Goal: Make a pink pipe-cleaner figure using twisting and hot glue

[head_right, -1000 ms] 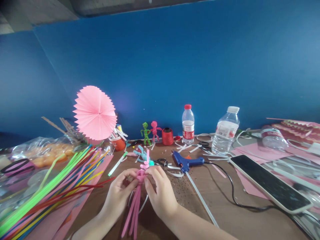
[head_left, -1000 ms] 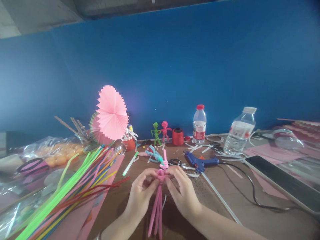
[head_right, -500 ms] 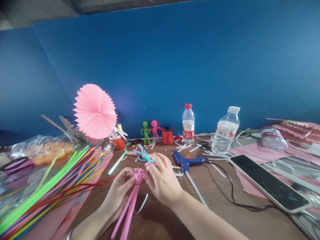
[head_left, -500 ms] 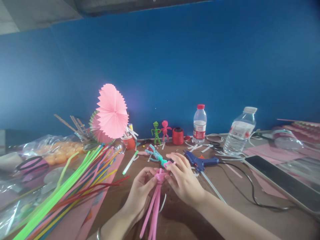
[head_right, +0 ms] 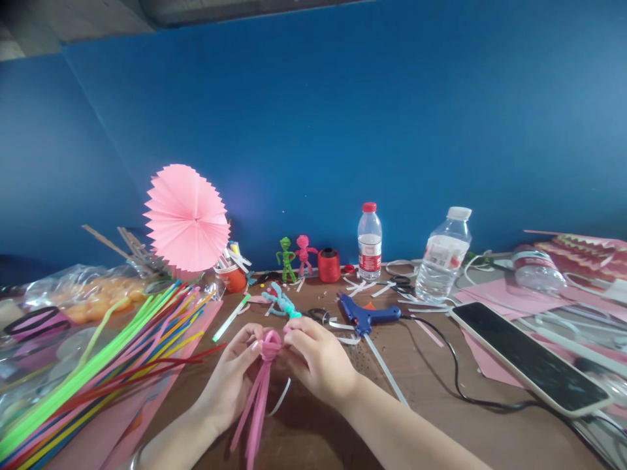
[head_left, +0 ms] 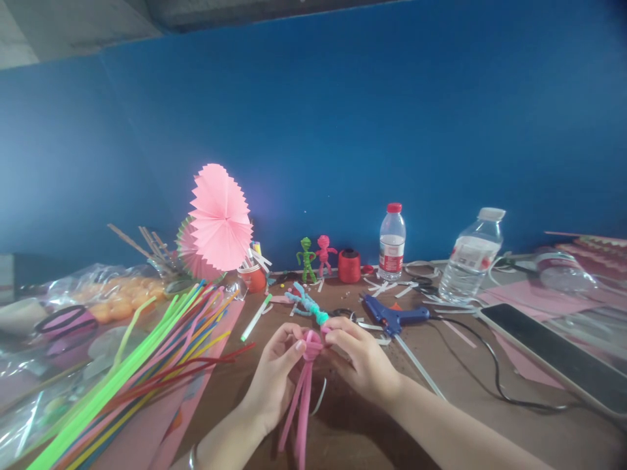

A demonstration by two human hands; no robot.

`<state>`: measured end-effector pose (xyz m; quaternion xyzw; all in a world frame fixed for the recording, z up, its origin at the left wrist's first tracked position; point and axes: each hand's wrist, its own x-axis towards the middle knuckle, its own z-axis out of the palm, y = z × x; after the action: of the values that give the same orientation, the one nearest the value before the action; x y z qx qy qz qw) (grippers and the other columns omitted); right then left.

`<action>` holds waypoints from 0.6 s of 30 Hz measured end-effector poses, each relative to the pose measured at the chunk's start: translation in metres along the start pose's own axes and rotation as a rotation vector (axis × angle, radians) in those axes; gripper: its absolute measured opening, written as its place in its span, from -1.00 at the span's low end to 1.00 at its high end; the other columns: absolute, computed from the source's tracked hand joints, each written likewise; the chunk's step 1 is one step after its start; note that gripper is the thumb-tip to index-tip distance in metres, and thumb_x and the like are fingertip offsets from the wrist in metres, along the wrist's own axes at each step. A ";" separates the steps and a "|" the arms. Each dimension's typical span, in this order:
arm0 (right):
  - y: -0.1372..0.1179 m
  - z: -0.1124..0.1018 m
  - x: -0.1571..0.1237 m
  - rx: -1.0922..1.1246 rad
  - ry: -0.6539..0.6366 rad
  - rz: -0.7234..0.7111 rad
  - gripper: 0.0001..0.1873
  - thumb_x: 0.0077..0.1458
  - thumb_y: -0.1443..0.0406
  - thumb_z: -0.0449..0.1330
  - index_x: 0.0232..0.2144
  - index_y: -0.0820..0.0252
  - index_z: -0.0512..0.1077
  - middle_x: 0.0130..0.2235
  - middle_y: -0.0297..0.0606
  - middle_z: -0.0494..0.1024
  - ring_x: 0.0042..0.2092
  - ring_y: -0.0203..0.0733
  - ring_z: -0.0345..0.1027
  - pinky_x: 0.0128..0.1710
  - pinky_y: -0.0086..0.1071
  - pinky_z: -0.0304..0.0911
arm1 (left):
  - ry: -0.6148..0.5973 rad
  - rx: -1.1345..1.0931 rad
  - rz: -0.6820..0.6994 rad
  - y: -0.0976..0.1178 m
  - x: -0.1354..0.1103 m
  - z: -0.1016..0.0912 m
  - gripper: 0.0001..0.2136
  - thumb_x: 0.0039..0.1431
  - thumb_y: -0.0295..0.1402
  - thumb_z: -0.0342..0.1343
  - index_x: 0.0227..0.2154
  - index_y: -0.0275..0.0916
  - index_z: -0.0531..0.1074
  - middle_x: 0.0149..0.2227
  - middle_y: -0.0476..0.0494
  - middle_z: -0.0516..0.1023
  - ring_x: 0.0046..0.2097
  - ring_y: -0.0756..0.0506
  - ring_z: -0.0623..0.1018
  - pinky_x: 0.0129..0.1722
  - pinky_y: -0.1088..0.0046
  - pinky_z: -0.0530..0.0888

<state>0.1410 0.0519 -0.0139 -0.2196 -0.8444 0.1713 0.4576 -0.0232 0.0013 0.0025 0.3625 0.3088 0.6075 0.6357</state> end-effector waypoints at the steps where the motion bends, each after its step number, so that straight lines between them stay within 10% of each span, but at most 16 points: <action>1: 0.000 0.001 0.000 0.017 -0.009 -0.007 -0.94 0.13 0.38 0.07 -0.36 0.15 0.32 -0.20 -0.14 0.40 -0.16 -0.18 0.31 -0.16 -0.34 0.28 | 0.016 0.008 -0.007 0.001 0.000 0.001 -0.90 0.07 -0.51 0.15 -0.46 -0.25 0.32 -0.44 0.01 0.46 -0.43 0.08 0.43 -0.42 0.62 0.34; 18: -0.008 -0.001 0.005 0.287 0.045 0.196 -0.71 0.00 0.36 0.21 -0.18 0.08 0.29 -0.18 -0.27 0.36 -0.34 -0.27 0.20 -0.35 -0.44 0.19 | 0.026 0.075 0.005 0.013 0.004 0.002 -0.84 -0.03 -0.55 0.23 -0.37 -0.29 0.38 -0.32 -0.11 0.57 -0.36 0.00 0.54 -0.38 0.57 0.44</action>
<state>0.1376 0.0481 -0.0056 -0.2369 -0.7753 0.3290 0.4843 -0.0283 0.0053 0.0149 0.3790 0.3385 0.6019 0.6160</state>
